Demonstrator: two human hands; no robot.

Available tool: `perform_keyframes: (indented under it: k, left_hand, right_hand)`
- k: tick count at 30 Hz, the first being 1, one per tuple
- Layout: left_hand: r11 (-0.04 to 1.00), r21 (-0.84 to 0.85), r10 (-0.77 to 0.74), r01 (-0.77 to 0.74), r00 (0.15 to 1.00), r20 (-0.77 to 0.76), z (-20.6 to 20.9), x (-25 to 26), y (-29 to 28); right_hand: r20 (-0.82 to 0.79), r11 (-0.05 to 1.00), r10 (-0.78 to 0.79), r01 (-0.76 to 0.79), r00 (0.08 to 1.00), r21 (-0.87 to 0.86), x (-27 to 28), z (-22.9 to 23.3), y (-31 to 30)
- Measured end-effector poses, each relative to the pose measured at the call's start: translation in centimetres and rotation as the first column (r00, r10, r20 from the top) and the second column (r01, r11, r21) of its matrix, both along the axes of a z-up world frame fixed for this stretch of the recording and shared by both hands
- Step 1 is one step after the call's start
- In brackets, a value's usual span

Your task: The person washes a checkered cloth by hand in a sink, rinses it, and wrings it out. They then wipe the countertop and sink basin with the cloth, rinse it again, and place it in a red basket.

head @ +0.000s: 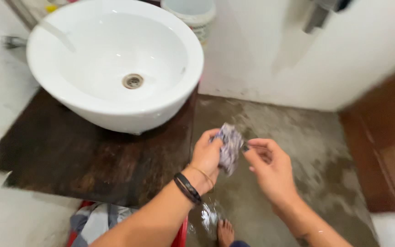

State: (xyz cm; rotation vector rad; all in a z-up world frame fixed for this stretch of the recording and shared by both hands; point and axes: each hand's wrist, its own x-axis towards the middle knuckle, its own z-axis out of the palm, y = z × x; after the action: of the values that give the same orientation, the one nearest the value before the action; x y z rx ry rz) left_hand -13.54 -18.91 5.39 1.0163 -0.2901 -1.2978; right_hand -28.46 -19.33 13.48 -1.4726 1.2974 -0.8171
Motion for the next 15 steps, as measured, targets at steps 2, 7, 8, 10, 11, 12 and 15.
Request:
perform_keyframes:
  k: [2,7,8,10,11,12,15]
  left_hand:
    - [0.996,-0.057,0.058,-0.068,0.986,-0.154,3.4,0.8,-2.0]
    - [0.976,-0.116,0.169,-0.183,0.979,-0.116,10.5,-0.7,-5.5]
    - [0.963,-0.167,0.212,-0.213,0.977,-0.02,11.2,-0.6,-5.7]
    - [0.935,-0.27,0.284,-0.23,0.941,0.181,12.2,0.6,-6.3]
    - [0.943,-0.262,0.3,-0.206,0.867,0.399,12.4,1.7,-6.5]
    - [0.952,-0.244,0.299,-0.186,0.746,0.595,12.5,3.3,-6.6]
    - [0.882,-0.471,0.427,0.026,0.381,0.82,13.4,10.6,-6.1]
  right_hand:
    - [0.201,0.953,0.058,-0.114,0.978,0.279,0.5,1.5,-3.7]
    - [0.542,0.68,0.223,-0.528,0.81,0.509,2.0,7.9,-9.7]
    - [0.583,0.639,0.262,-0.591,0.769,0.492,2.9,8.7,-10.6]
    - [0.671,0.562,0.314,-0.701,0.672,0.439,4.8,9.7,-12.0]
    - [0.663,0.562,0.332,-0.706,0.67,0.432,5.8,9.9,-12.8]
    - [0.656,0.562,0.35,-0.71,0.668,0.424,7.1,9.9,-13.5]
    - [0.655,0.478,0.458,-0.788,0.601,0.388,11.7,10.1,-16.3]
